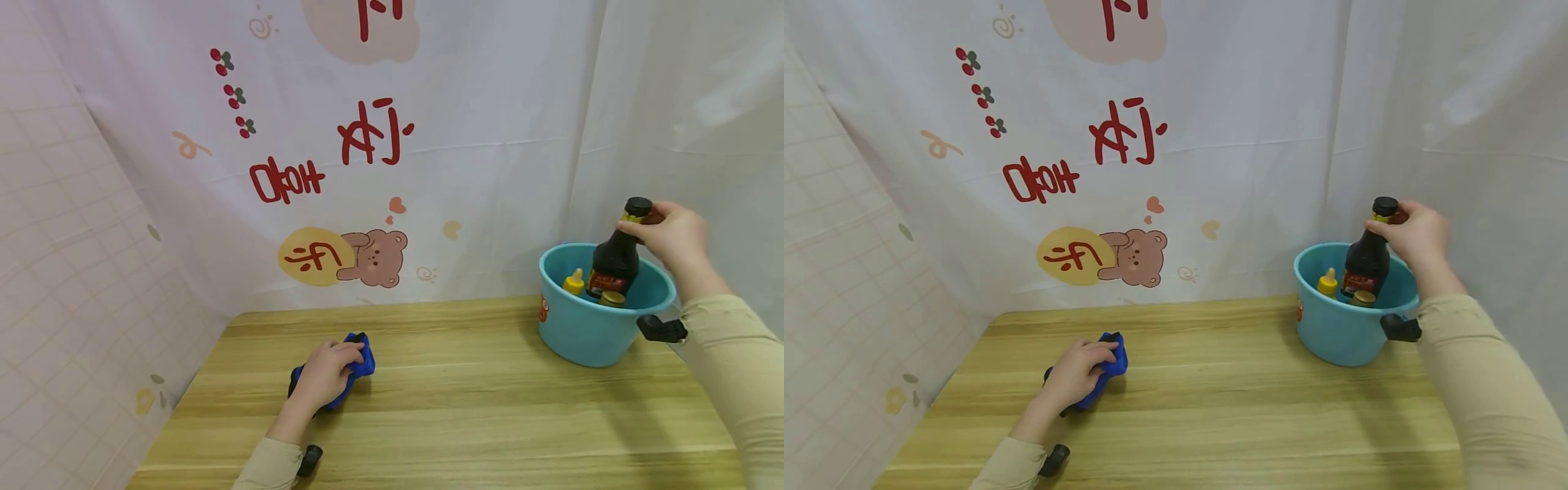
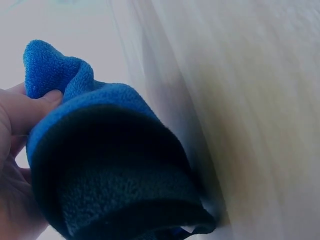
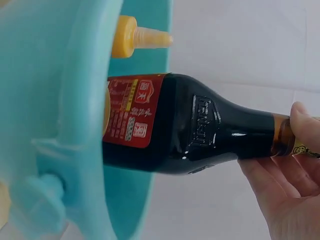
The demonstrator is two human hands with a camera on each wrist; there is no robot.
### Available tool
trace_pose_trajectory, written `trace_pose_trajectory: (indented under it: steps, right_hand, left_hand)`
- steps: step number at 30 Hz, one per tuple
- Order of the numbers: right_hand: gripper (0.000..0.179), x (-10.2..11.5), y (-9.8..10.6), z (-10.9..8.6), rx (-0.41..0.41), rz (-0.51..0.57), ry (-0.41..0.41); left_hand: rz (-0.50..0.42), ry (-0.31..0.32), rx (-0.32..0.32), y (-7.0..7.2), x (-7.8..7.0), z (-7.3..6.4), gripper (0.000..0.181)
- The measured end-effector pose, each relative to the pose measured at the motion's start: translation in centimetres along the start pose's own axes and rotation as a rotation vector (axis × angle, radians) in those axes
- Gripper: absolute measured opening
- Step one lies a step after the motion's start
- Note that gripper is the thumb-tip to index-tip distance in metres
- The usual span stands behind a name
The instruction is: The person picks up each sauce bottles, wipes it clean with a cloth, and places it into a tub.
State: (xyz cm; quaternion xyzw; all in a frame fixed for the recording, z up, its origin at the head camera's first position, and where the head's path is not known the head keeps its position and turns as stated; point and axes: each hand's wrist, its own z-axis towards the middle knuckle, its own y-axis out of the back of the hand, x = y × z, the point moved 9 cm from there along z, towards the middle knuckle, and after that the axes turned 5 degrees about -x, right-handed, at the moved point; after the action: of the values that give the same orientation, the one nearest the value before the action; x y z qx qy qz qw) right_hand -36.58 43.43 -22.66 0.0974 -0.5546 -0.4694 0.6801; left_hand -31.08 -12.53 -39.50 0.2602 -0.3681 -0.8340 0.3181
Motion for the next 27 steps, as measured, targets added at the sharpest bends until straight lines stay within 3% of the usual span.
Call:
trace_pose_trajectory:
  steps: [13, 18, 27]
  right_hand:
    - [0.069, -0.9, -0.6, -0.2, 0.034, -0.039, 0.009]
    - [0.061, -1.2, -1.0, -0.3, 0.044, -0.106, 0.054]
    - [0.052, -2.4, -2.1, -0.5, 0.086, -0.183, 0.071]
  left_hand:
    - [-0.005, 0.007, 0.018, -0.1, 0.2, -0.4, 0.030]
    - [0.005, -0.020, -0.011, 0.0, 0.0, -0.5, 0.031]
    - [0.016, -0.006, 0.021, -0.4, 0.1, -0.6, 0.030]
